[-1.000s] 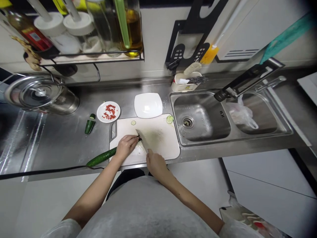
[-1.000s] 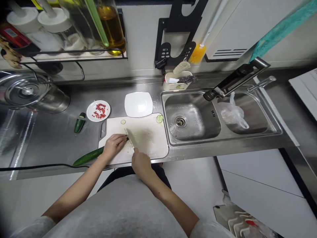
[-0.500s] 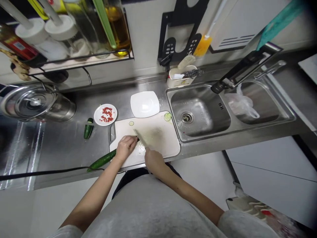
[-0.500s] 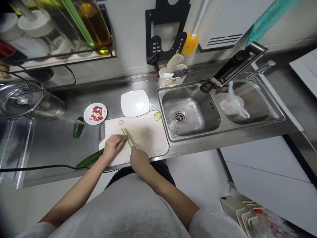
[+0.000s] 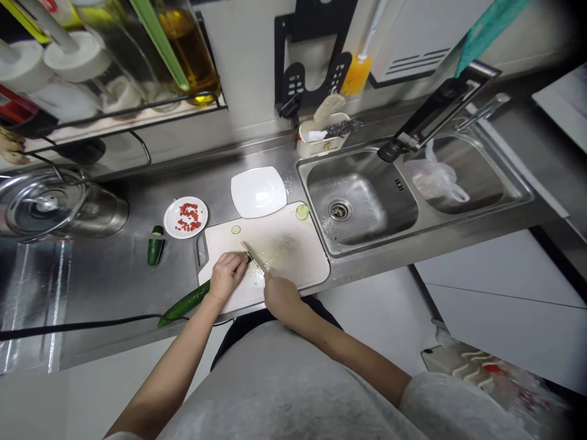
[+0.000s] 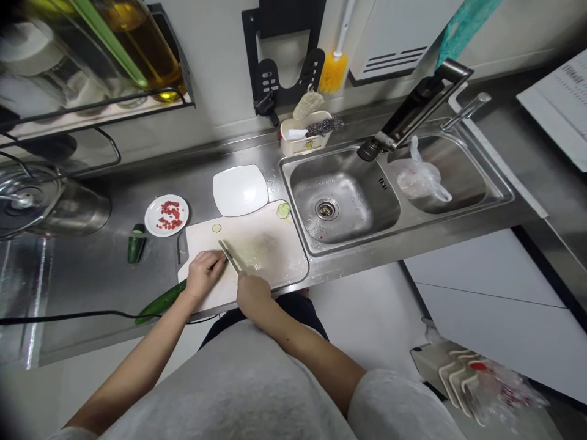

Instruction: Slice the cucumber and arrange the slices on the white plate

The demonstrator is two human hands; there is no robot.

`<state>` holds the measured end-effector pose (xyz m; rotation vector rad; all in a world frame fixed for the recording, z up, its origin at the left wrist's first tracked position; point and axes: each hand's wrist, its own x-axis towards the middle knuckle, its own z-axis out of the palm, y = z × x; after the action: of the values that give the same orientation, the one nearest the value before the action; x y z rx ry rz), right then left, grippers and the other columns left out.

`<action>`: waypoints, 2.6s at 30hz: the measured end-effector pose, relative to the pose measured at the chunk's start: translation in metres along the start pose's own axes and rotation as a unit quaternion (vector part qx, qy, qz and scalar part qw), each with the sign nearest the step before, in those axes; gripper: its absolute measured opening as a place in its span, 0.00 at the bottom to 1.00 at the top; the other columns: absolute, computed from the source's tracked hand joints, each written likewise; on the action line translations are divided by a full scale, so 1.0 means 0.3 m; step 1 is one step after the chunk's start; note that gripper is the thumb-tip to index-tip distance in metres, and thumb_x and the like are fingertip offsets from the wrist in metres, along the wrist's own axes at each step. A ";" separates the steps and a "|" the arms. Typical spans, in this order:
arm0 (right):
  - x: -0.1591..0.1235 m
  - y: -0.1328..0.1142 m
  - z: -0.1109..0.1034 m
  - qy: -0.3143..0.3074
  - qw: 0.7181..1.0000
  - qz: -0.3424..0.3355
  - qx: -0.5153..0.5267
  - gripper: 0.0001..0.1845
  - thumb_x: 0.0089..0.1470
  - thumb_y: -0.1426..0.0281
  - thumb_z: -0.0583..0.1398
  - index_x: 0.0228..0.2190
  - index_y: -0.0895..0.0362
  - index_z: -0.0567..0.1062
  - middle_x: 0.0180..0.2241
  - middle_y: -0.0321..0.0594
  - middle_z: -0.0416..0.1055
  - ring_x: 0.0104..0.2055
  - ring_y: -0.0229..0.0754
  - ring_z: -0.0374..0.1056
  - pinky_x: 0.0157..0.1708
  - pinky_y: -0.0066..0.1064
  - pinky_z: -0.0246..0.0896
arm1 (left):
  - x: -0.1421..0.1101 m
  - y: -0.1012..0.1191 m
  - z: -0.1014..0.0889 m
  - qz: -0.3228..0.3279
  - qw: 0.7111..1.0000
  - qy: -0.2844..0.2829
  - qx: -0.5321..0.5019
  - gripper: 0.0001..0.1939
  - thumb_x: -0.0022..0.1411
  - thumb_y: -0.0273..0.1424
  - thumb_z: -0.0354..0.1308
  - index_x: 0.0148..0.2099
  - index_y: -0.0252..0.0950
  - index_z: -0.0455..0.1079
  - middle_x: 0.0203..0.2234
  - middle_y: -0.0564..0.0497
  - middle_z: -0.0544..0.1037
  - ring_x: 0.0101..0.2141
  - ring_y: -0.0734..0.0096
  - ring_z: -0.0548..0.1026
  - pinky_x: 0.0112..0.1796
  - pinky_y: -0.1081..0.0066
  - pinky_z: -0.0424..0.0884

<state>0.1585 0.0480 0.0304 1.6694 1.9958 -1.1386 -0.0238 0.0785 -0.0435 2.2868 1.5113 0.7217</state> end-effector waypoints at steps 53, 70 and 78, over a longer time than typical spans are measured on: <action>-0.069 0.201 -0.065 0.146 0.976 -0.076 -0.145 0.28 0.60 0.68 0.54 0.61 0.59 0.61 0.43 0.53 0.73 0.46 0.51 0.68 0.45 0.38 0.58 | 0.176 0.038 -0.053 -0.030 0.997 -0.066 -0.020 0.10 0.60 0.39 0.59 0.43 0.44 0.75 0.41 0.50 0.80 0.44 0.60 0.75 0.47 0.57 0.70; -0.092 0.242 -0.061 0.144 0.968 -0.105 -0.179 0.27 0.60 0.69 0.55 0.59 0.57 0.63 0.42 0.52 0.74 0.44 0.49 0.69 0.43 0.34 0.58 | 0.205 0.075 -0.033 -0.098 0.971 -0.185 -0.114 0.07 0.57 0.35 0.60 0.37 0.40 0.76 0.37 0.51 0.79 0.41 0.67 0.73 0.47 0.67 0.66; -0.098 0.273 -0.045 0.166 0.973 -0.063 -0.146 0.26 0.60 0.67 0.53 0.59 0.57 0.64 0.40 0.49 0.75 0.44 0.50 0.71 0.42 0.35 0.58 | 0.222 -0.009 0.001 -0.316 0.946 -0.045 -0.059 0.08 0.59 0.32 0.55 0.39 0.40 0.74 0.29 0.53 0.79 0.32 0.69 0.75 0.36 0.70 0.67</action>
<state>0.2461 0.0384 0.0278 1.6830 2.3642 -0.5868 -0.0046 0.1406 -0.0291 1.5685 1.9390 0.4934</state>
